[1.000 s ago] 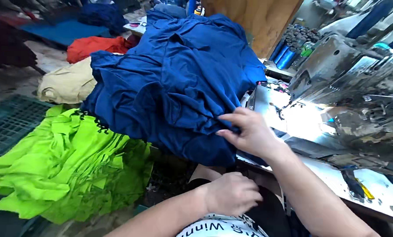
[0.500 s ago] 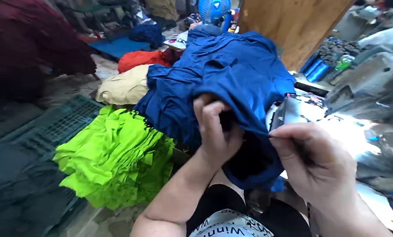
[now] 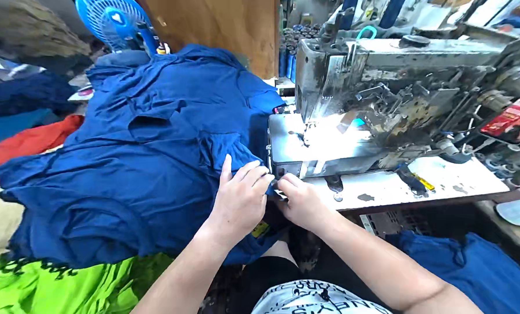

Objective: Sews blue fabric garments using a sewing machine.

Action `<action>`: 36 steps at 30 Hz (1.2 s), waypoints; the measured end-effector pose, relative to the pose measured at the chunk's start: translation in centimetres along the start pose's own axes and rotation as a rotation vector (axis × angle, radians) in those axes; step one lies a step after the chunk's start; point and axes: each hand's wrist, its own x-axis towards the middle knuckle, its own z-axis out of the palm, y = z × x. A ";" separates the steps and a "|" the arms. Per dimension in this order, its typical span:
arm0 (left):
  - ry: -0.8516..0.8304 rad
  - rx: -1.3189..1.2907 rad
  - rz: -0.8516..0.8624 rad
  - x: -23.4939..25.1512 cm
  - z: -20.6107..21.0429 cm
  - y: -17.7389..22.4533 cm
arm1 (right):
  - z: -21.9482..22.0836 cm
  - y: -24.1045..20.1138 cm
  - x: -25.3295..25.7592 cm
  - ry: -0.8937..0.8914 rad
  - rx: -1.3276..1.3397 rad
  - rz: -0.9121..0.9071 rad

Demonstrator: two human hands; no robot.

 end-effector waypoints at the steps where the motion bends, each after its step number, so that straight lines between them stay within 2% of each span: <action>1: 0.001 0.002 -0.008 0.1 -0.9 -0.1 | -0.2 0.1 0.4 0.022 -0.015 -0.030; 4: -0.017 -0.072 -0.051 -0.7 -4.1 -2.2 | -2.2 1.7 0.7 0.032 0.034 -0.036; 7: -0.055 -0.376 -0.165 0.2 -6.6 -2.6 | -3.1 3.1 0.5 -0.002 0.276 0.001; 9: 0.094 -0.579 -0.235 1.9 -5.7 -2.4 | -3.0 2.5 0.4 0.037 0.474 -0.040; 11: 0.257 -0.761 -0.184 4.5 -3.4 -2.5 | -2.7 1.4 0.5 0.100 0.577 -0.112; 12: 0.312 -0.774 -0.120 6.1 -2.2 -2.5 | -2.6 1.0 0.5 0.127 0.570 -0.134; 14: 0.388 -0.576 0.025 9.1 -0.1 -2.4 | -2.6 1.0 0.1 0.153 0.504 -0.113; 15: 0.367 -0.414 0.074 10.4 0.8 -2.5 | -2.7 1.3 -0.3 0.139 0.477 -0.048; 17: 0.194 -0.182 0.056 12.1 3.2 -2.5 | -2.4 2.2 -1.7 0.070 0.509 0.147; 20: -0.279 -0.146 -0.224 13.8 5.5 -1.8 | -2.9 3.0 -4.5 -0.023 0.628 0.351; 22: -0.416 -0.168 -0.351 15.1 5.7 -1.7 | -3.7 3.3 -5.6 0.013 0.739 0.428; 24: -0.412 -0.191 -0.355 16.3 6.4 -1.9 | -4.5 3.8 -5.5 0.087 0.811 0.481; 27: -0.305 -0.206 -0.216 18.4 8.5 -3.0 | -4.6 5.0 -3.8 0.170 0.781 0.480; 32: -0.434 -0.214 -0.195 20.9 7.8 -2.5 | -3.3 5.5 -2.9 0.241 0.693 0.418; 36: -0.428 -0.185 -0.221 20.5 7.9 -2.4 | -3.5 5.2 -3.2 0.235 0.673 0.389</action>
